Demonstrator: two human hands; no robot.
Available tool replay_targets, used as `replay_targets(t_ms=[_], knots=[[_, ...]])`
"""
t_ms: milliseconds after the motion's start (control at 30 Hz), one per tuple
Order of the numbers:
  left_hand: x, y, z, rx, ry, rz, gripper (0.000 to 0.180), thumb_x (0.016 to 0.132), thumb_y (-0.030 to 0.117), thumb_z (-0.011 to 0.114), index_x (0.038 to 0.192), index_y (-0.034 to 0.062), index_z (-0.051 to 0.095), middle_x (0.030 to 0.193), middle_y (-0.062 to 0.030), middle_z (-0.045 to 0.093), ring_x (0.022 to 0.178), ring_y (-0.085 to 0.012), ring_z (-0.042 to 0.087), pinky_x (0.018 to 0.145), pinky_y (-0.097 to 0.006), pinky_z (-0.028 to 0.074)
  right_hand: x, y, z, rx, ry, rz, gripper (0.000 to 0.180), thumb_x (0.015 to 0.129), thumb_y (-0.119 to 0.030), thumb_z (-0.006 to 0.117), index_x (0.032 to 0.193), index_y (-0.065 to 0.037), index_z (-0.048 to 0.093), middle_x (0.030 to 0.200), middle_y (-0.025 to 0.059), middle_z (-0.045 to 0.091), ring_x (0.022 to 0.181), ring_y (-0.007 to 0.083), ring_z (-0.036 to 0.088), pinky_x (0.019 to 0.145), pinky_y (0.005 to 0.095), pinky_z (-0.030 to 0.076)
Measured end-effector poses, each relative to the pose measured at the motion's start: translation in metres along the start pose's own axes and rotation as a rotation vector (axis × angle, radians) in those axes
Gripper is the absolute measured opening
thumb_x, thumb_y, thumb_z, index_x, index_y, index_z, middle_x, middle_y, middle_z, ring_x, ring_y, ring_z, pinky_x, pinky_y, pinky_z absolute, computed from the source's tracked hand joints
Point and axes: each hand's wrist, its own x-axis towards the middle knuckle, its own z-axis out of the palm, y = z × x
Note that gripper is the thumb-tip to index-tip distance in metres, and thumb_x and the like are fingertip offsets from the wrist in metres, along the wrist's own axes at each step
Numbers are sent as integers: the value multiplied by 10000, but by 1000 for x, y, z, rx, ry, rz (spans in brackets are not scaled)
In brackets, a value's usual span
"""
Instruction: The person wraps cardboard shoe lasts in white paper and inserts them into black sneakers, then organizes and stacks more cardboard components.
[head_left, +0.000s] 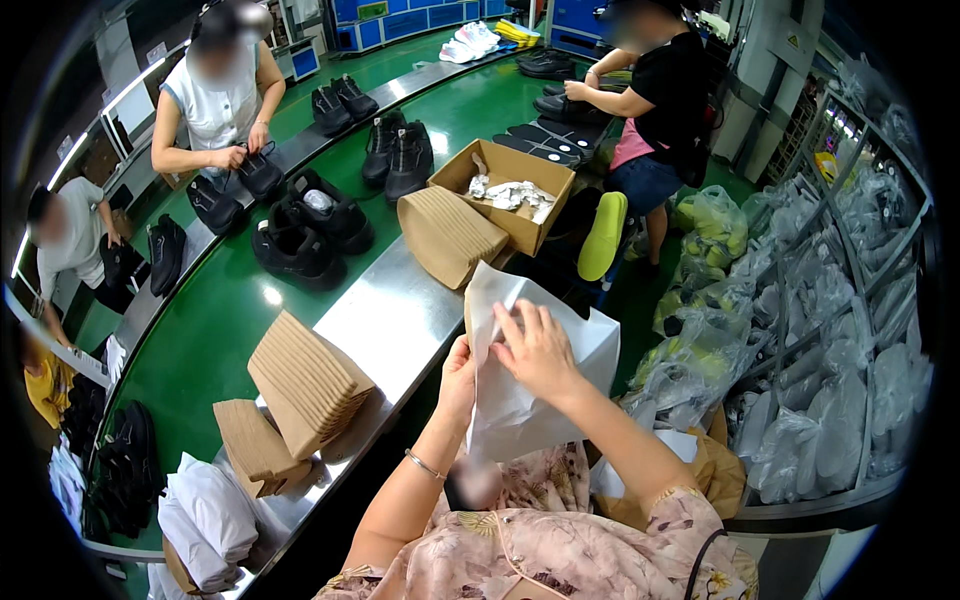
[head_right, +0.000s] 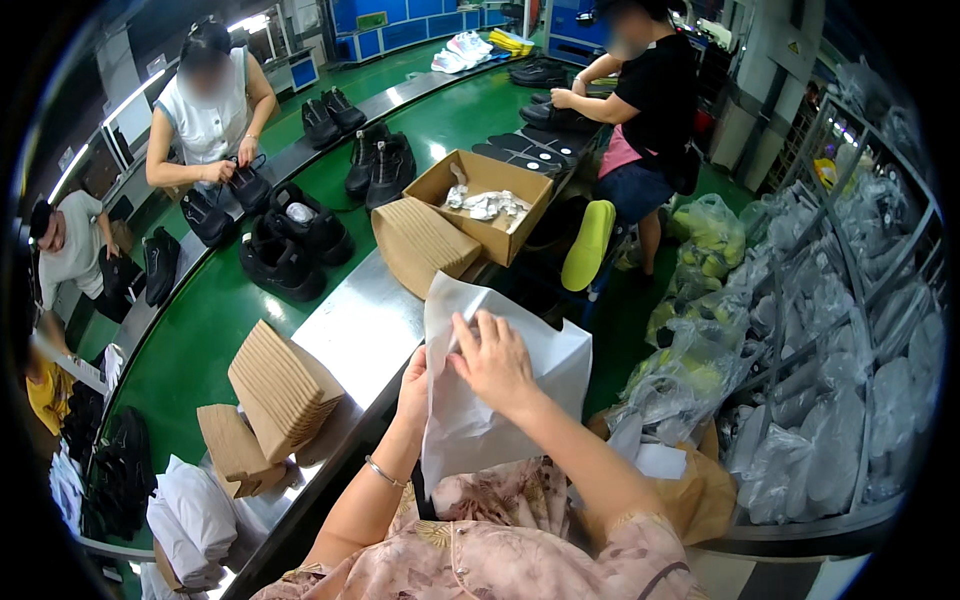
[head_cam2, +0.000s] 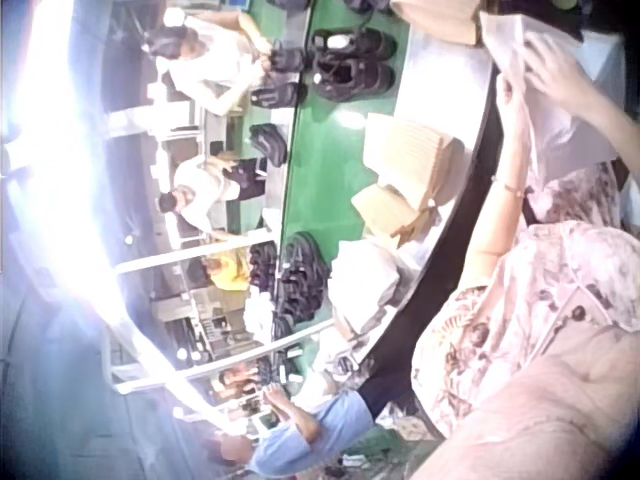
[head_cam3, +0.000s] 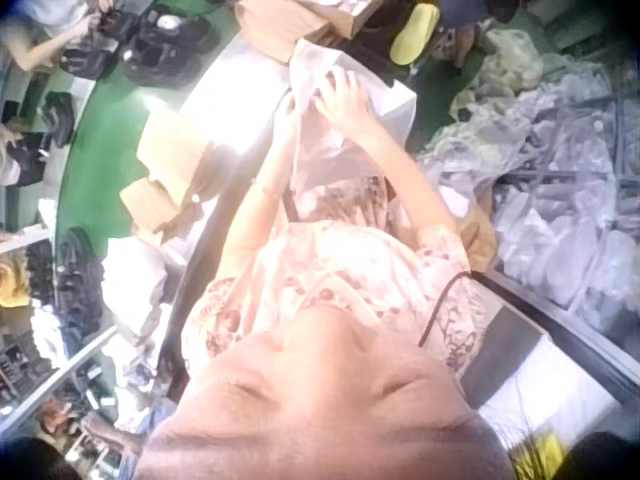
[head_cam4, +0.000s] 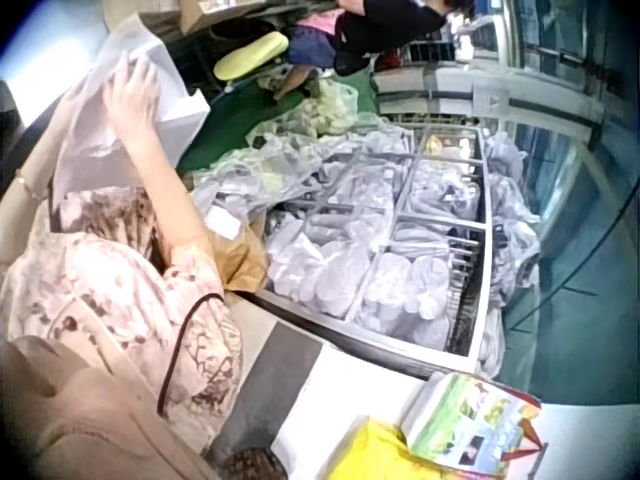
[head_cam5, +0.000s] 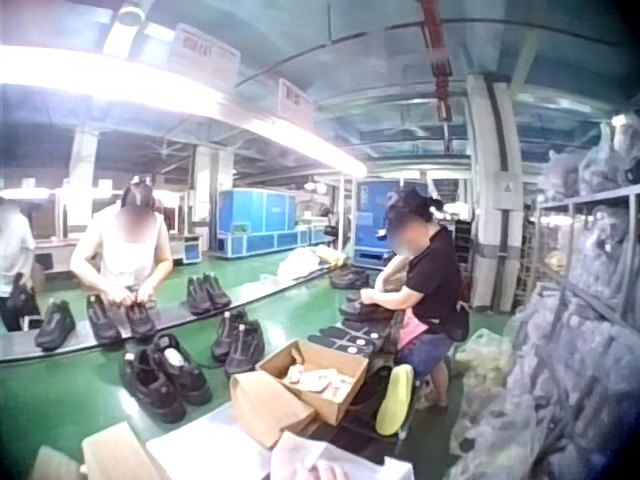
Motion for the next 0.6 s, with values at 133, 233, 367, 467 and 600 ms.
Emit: replay_targets(t_ms=[133,233,367,467,600], knots=[[5,-7,-16,-59,-64,47,267,896,118,562,1154,55,527,991,23,583,832,-40,548,726,-186,463,7,12,11,66,-125,98,728,824,-486,547,1381,-77,317,1336,248,381,1168,388,442,904,428,412],[-11,25,5,-239,-18,-38,304,887,92,561,1185,46,531,1020,15,588,832,-48,557,714,-187,470,14,-6,0,268,-341,269,831,805,-561,545,1417,-96,229,1376,220,341,1235,384,389,986,423,361],[-12,22,-10,-306,-73,-104,330,879,86,566,1205,43,540,1039,-15,603,846,-86,583,714,-222,498,26,8,-5,541,-492,304,970,749,-659,542,1444,-125,129,1341,286,348,1204,414,421,983,448,365],[-15,22,-24,-203,-200,-37,353,868,91,578,1215,38,536,1063,-47,610,875,-128,602,742,-254,515,26,11,1,560,-570,261,1162,650,-685,625,1444,-84,25,1303,293,364,1213,413,405,989,412,365],[-21,41,-15,-233,-146,-160,393,847,62,586,1233,27,518,1093,-77,604,887,-149,607,766,-265,513,27,0,-13,461,-599,203,1298,563,-655,708,1429,-34,-34,1264,293,381,1174,419,434,970,404,384]])
